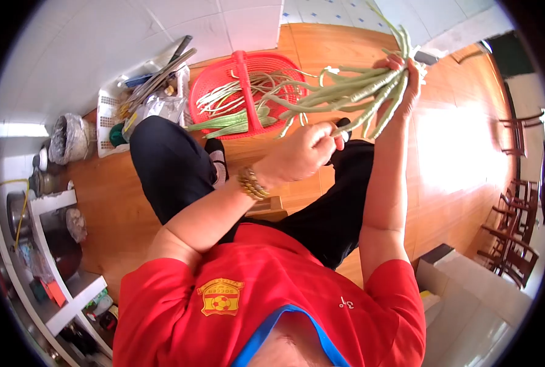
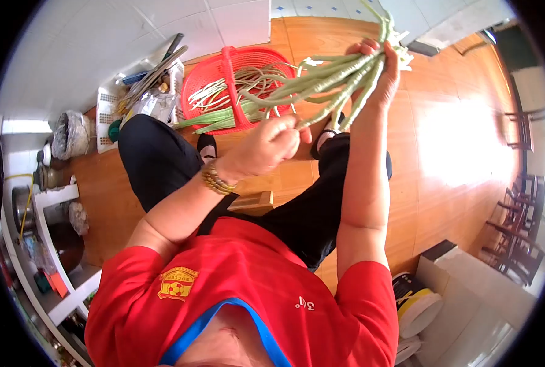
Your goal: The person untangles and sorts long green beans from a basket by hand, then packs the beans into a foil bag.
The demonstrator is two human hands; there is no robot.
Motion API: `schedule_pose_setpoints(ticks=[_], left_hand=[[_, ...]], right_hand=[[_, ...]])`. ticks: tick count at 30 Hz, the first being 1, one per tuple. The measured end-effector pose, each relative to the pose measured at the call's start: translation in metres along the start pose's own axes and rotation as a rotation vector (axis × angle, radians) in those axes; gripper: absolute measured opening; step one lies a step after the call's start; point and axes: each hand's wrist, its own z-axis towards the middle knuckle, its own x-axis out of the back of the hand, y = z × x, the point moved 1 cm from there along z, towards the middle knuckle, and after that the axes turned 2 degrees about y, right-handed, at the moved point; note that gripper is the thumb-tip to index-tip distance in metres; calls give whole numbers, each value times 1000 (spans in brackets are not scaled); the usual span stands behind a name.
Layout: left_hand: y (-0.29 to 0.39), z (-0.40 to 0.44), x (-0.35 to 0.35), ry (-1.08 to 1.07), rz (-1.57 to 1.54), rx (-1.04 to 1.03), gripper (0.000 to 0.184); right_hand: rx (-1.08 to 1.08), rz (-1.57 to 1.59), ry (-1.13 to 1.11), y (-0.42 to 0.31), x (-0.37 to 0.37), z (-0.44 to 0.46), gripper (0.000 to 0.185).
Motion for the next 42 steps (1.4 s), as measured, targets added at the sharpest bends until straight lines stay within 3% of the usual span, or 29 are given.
schedule_pose_setpoints(ticks=[1,4,9,12,14,16,18,20,22,24,26,28,32,33,38,42], left_hand=[[-1,-1,-4,129,213,-119,16],[-16,7,-6,332,377,-220,11],[-32,4,-4,359,428,-370,11],[-36,-15,9,299,301,-444,17],[-35,-38,32,110,-117,120,20],[-35,-53,54,324,-199,146,20],[-45,-62,83,544,-350,106,20],[-43,-65,103,584,-448,55,19],[-33,-60,102,552,-462,71,23],[-35,-48,95,190,-379,109,28],[-37,-43,85,104,-351,180,31],[-36,-38,76,-118,-228,249,33],[-42,-42,76,-262,-296,247,29],[-43,-43,74,-301,-331,163,25],[-20,-61,72,-349,-500,182,26],[-15,-77,77,-339,-372,230,20]], right_hand=[[17,-15,-7,1,-2,-2,21],[17,-3,-33,5,-9,-8,19],[31,57,1,1,-1,-3,19],[-49,131,-38,-11,0,-2,18],[-213,277,-154,-24,6,-1,17],[-379,560,-247,-24,-7,-9,15],[-414,540,-278,-26,-19,-17,16],[-373,527,-276,-30,-22,-19,17],[-363,527,-292,-34,-22,-18,18],[-389,467,-300,-40,-16,-13,19],[-383,490,-274,-40,-13,-16,18],[-372,512,-252,-42,-11,-16,18],[-301,466,-251,-40,-9,-19,17],[-275,489,-266,-35,-15,-24,17],[-314,447,-280,-56,4,-12,17],[-230,505,-276,-50,-1,-18,17]])
